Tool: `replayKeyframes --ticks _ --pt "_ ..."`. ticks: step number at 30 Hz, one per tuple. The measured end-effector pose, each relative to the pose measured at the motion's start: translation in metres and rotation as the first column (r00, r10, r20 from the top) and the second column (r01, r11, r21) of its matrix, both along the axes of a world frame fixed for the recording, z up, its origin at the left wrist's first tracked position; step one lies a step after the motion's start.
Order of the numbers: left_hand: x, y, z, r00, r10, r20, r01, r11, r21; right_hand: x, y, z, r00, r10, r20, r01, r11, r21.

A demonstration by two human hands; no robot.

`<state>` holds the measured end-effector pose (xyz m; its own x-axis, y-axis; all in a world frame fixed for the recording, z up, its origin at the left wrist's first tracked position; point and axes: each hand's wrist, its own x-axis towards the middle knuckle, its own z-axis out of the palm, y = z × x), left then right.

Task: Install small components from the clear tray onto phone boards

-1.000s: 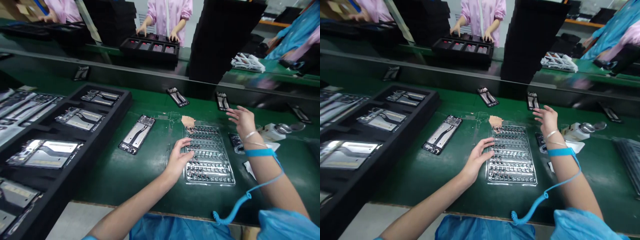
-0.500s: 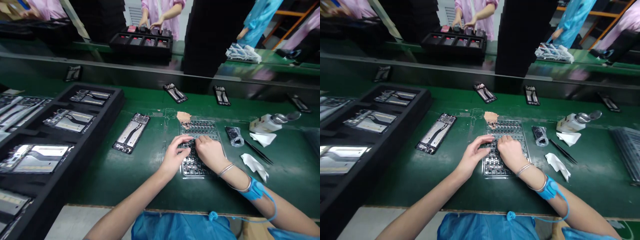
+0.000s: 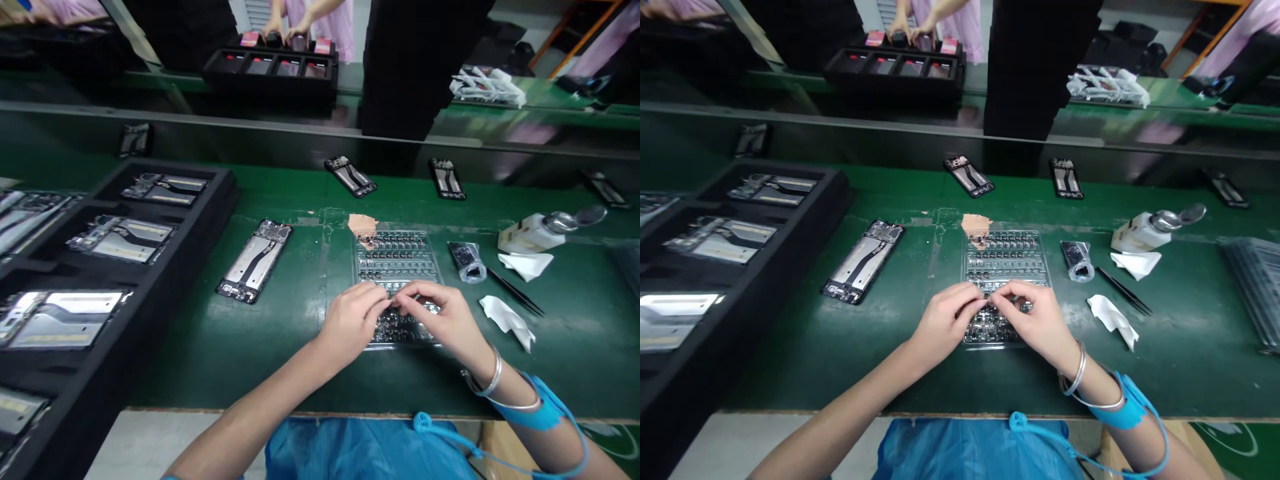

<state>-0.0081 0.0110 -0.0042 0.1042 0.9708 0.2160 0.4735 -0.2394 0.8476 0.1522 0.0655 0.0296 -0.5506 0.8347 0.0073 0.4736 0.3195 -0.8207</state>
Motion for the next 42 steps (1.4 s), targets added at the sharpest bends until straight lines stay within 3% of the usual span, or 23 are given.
replayKeyframes --ticks 3,10,12,14,16,18,22,25,29,32,36,38,40,42 --pt "-0.002 0.000 0.006 0.991 0.007 0.136 0.010 0.992 -0.129 0.002 0.000 0.005 1.000 -0.023 0.011 0.022 0.998 0.064" --pt "0.002 -0.002 0.004 0.994 0.031 0.101 -0.012 0.984 -0.176 -0.004 -0.004 0.004 0.995 0.054 0.088 -0.062 0.994 0.090" --pt "0.002 -0.002 0.004 0.994 0.023 0.104 -0.003 0.982 -0.187 -0.003 -0.003 0.004 0.995 0.072 0.076 -0.074 0.997 0.024" --pt "0.002 -0.002 0.005 0.991 0.016 0.135 0.014 0.977 -0.213 0.004 0.001 0.007 0.998 0.062 0.007 -0.061 0.991 -0.122" --pt "0.003 -0.003 0.006 0.987 0.014 0.158 0.024 0.971 -0.238 0.019 0.007 0.009 0.997 -0.029 -0.067 0.011 0.965 -0.262" --pt "0.005 -0.005 0.006 0.989 -0.005 0.150 0.041 0.970 -0.240 0.038 0.013 0.009 0.990 -0.133 -0.051 0.111 0.943 -0.314" --pt "0.012 -0.009 0.002 0.990 -0.112 0.084 0.126 0.976 -0.180 0.064 0.019 -0.003 0.970 -0.112 0.216 0.163 0.959 -0.233" --pt "0.016 -0.010 -0.002 0.982 -0.189 -0.009 0.186 0.973 -0.138 0.064 0.013 -0.014 0.913 -0.078 0.400 0.126 0.987 -0.095" --pt "0.015 -0.010 -0.003 0.954 -0.271 -0.126 0.251 0.956 -0.151 0.059 0.004 -0.022 0.822 -0.158 0.547 0.112 0.987 0.118" --pt "0.013 -0.010 -0.001 0.940 -0.299 -0.161 0.271 0.947 -0.173 0.070 0.003 -0.023 0.825 -0.283 0.490 0.179 0.952 0.249" --pt "0.012 -0.012 -0.001 0.929 -0.336 -0.152 0.302 0.929 -0.213 0.094 0.014 -0.027 0.769 -0.557 0.314 0.410 0.806 0.427" --pt "0.012 -0.012 -0.001 0.928 -0.345 -0.139 0.312 0.925 -0.217 0.103 0.021 -0.030 0.778 -0.590 0.219 0.502 0.791 0.349" --pt "0.012 -0.012 -0.002 0.931 -0.342 -0.129 0.308 0.925 -0.223 0.107 0.026 -0.034 0.814 -0.566 0.131 0.533 0.817 0.220" --pt "0.012 -0.012 -0.002 0.934 -0.338 -0.114 0.306 0.924 -0.228 0.109 0.029 -0.037 0.828 -0.549 0.115 0.515 0.826 0.229"
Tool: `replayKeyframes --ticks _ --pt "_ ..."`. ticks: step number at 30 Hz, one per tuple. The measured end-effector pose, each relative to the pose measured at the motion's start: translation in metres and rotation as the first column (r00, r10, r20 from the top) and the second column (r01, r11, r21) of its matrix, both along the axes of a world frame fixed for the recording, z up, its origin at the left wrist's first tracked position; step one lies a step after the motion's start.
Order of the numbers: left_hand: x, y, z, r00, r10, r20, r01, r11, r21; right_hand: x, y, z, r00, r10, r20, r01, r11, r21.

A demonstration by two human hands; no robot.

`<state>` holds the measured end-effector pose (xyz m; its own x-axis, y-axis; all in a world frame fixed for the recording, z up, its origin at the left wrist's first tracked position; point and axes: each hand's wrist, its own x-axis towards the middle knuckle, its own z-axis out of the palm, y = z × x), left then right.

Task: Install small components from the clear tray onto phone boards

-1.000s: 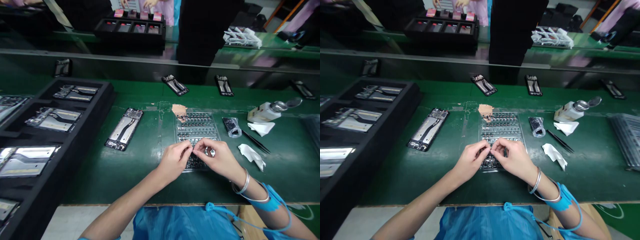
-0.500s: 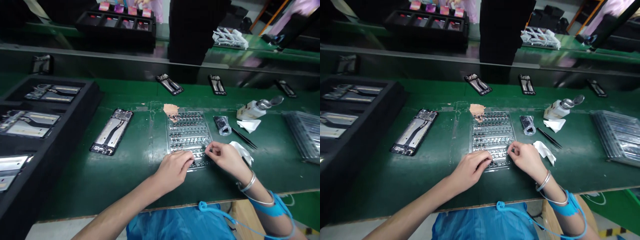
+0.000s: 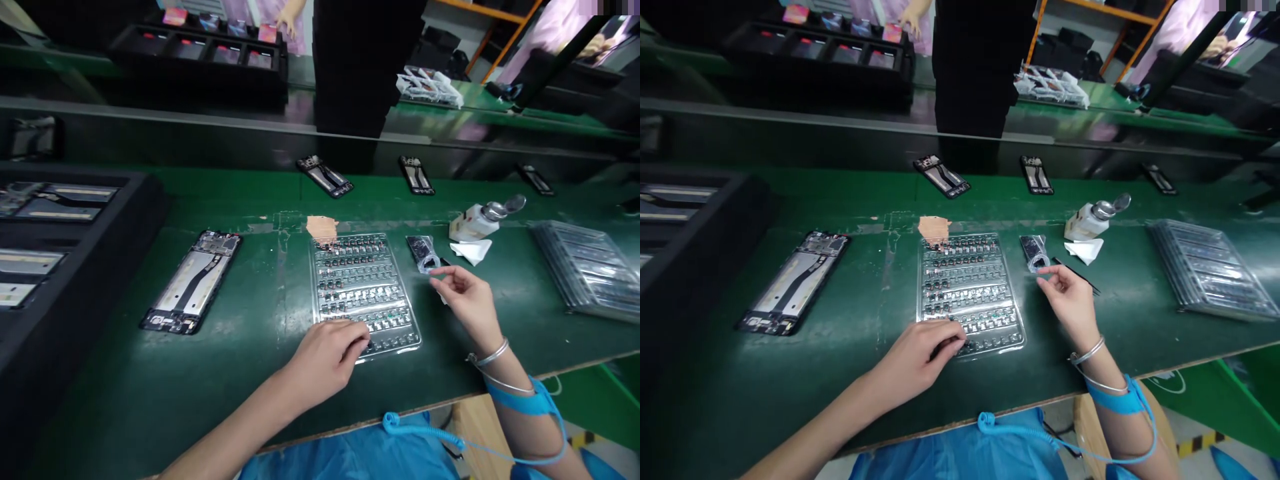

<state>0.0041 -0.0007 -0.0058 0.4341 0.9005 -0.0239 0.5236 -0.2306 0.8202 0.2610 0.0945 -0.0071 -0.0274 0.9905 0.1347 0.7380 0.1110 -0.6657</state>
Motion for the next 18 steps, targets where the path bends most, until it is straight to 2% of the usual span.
replayKeyframes --ticks 2,3,5,8,10,15,17,18 --pt "0.000 0.000 0.000 1.000 0.004 0.018 -0.004 1.000 -0.001 -0.001 0.001 -0.003 0.983 -0.010 0.184 -0.012 0.993 0.120" --pt "0.001 0.000 0.000 1.000 0.008 0.030 -0.008 1.000 0.002 -0.001 0.001 -0.005 0.950 -0.039 0.309 -0.022 0.981 0.193" --pt "0.001 -0.001 0.001 0.998 0.022 0.063 -0.022 1.000 -0.002 -0.003 0.003 -0.010 0.838 -0.117 0.533 -0.055 0.954 0.295" --pt "0.000 -0.001 0.002 0.988 0.077 0.135 -0.070 0.996 -0.059 -0.006 0.010 -0.019 0.680 -0.169 0.713 -0.082 0.949 0.304" --pt "0.000 0.000 0.004 0.973 0.119 0.196 -0.092 0.986 -0.140 -0.008 0.017 -0.024 0.641 -0.169 0.749 -0.082 0.955 0.286" --pt "0.000 0.002 0.009 0.911 0.213 0.354 -0.089 0.938 -0.334 -0.009 0.024 -0.023 0.625 -0.188 0.758 -0.069 0.953 0.294" --pt "0.000 0.003 0.010 0.868 0.266 0.419 -0.083 0.910 -0.406 -0.012 0.016 -0.016 0.649 -0.211 0.731 -0.064 0.942 0.330" --pt "0.000 0.004 0.009 0.843 0.293 0.451 -0.077 0.896 -0.437 -0.015 0.010 -0.012 0.696 -0.204 0.689 -0.072 0.934 0.350"
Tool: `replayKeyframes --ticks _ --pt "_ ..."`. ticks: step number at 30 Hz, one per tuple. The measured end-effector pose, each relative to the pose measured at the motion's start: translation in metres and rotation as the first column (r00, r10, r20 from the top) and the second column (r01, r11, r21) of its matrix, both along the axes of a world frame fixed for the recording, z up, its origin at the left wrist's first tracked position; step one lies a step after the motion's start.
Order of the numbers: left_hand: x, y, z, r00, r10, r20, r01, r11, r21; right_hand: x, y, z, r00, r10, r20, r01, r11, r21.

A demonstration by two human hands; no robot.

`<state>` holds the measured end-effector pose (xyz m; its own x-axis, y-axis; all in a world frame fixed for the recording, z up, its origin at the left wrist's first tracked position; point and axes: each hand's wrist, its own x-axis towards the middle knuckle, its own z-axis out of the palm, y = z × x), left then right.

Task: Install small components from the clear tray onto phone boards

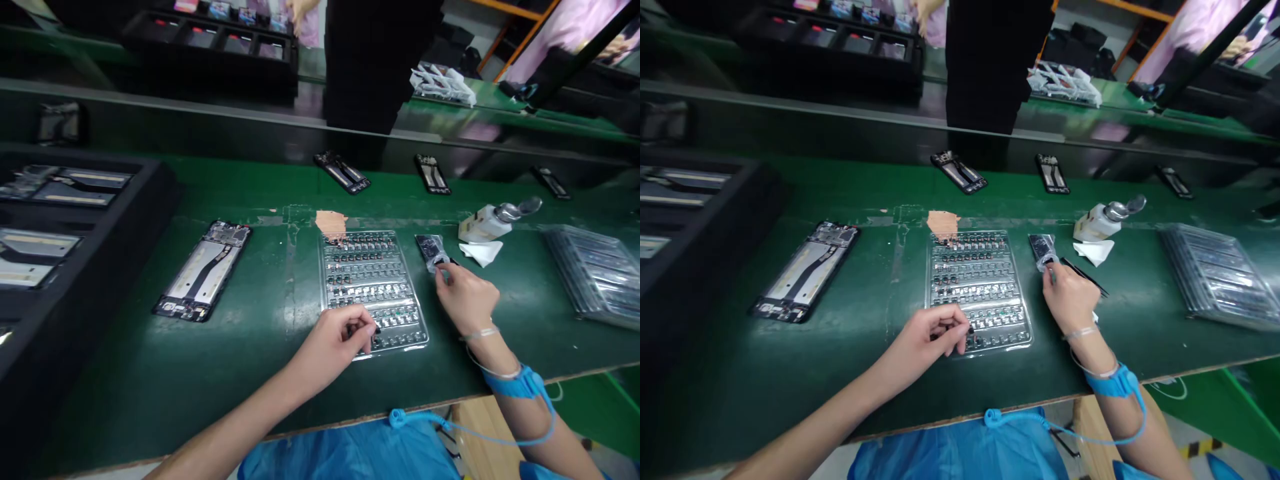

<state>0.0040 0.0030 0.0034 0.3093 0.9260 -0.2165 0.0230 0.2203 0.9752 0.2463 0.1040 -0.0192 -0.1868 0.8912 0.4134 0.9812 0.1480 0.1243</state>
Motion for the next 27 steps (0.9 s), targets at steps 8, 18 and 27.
replayKeyframes --ticks 8,18,27 --pt "-0.003 0.004 -0.003 0.990 0.086 0.108 -0.080 0.995 -0.060 -0.058 -0.069 0.035 0.603 0.326 -0.728 -0.615 0.771 -0.164" --pt "-0.003 0.004 -0.004 0.986 0.096 0.136 -0.084 0.992 -0.091 -0.063 -0.070 0.029 0.561 0.575 -0.596 -0.741 0.669 -0.052" --pt "-0.006 0.005 0.001 0.972 0.149 0.180 -0.125 0.983 -0.137 -0.057 -0.062 0.031 0.278 -0.063 -0.958 -0.682 0.689 -0.243"
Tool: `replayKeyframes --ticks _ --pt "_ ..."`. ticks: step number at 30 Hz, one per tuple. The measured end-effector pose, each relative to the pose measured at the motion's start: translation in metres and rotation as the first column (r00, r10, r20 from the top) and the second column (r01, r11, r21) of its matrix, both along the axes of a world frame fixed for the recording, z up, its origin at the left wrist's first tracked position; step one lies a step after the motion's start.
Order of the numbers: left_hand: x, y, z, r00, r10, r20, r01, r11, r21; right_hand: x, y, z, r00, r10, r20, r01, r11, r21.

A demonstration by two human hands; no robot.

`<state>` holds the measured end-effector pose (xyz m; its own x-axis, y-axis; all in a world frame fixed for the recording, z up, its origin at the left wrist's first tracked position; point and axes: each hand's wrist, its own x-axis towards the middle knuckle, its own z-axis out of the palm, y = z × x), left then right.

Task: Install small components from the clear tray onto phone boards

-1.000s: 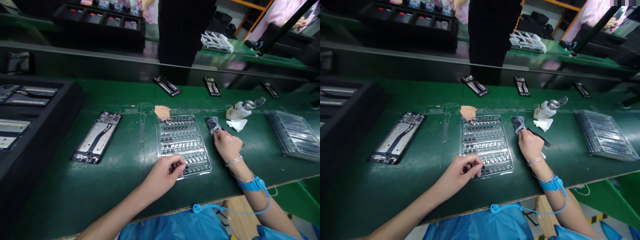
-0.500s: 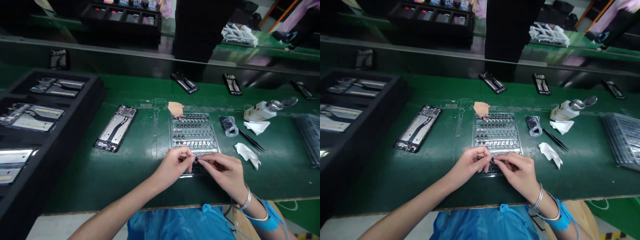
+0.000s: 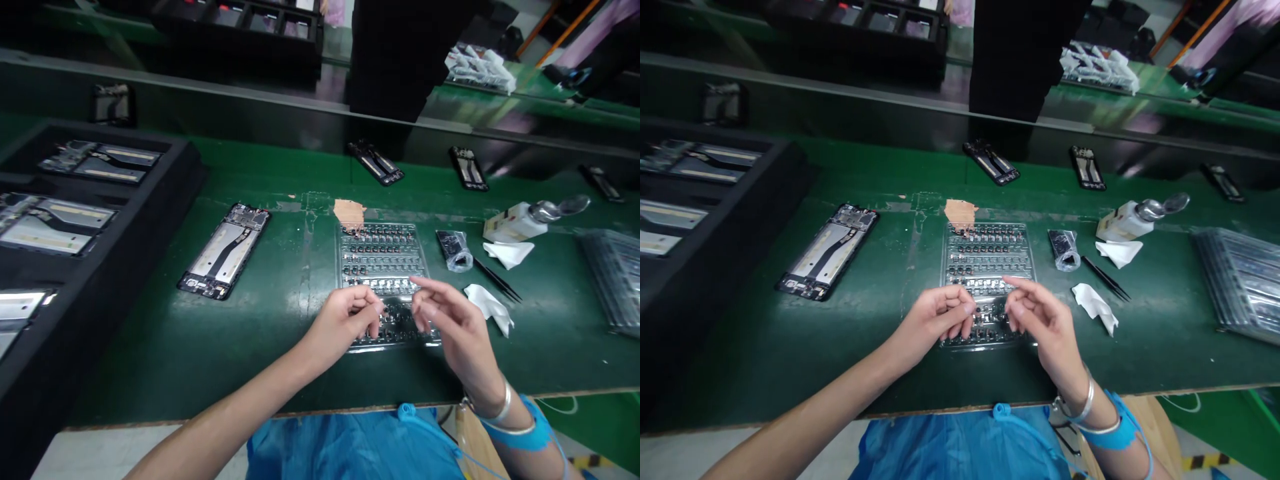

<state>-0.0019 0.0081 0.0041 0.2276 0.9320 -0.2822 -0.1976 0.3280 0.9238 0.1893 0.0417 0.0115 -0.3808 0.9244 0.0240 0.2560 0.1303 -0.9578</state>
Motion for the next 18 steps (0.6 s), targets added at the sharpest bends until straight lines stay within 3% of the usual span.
replayKeyframes --ticks 3,6,12,15,18 --pt "-0.001 -0.001 0.002 1.000 0.013 0.019 -0.012 1.000 -0.014 0.002 0.011 0.000 0.971 -0.053 -0.233 -0.022 0.951 -0.307" --pt "-0.001 -0.001 0.002 0.999 -0.003 0.033 0.003 1.000 0.001 0.003 0.016 -0.004 0.963 -0.053 -0.263 -0.049 0.929 -0.367" --pt "0.000 -0.002 0.001 0.997 -0.055 -0.058 0.059 0.996 0.068 0.004 0.013 -0.008 0.982 -0.024 -0.185 -0.037 0.947 -0.318" --pt "0.002 -0.004 0.001 0.955 -0.019 -0.295 0.095 0.965 0.244 0.008 0.006 -0.009 0.996 -0.012 -0.086 -0.006 0.979 -0.202" --pt "0.005 -0.007 -0.001 0.861 0.079 -0.502 0.175 0.881 0.440 0.015 -0.002 -0.011 0.998 -0.021 0.060 0.024 0.998 -0.052"
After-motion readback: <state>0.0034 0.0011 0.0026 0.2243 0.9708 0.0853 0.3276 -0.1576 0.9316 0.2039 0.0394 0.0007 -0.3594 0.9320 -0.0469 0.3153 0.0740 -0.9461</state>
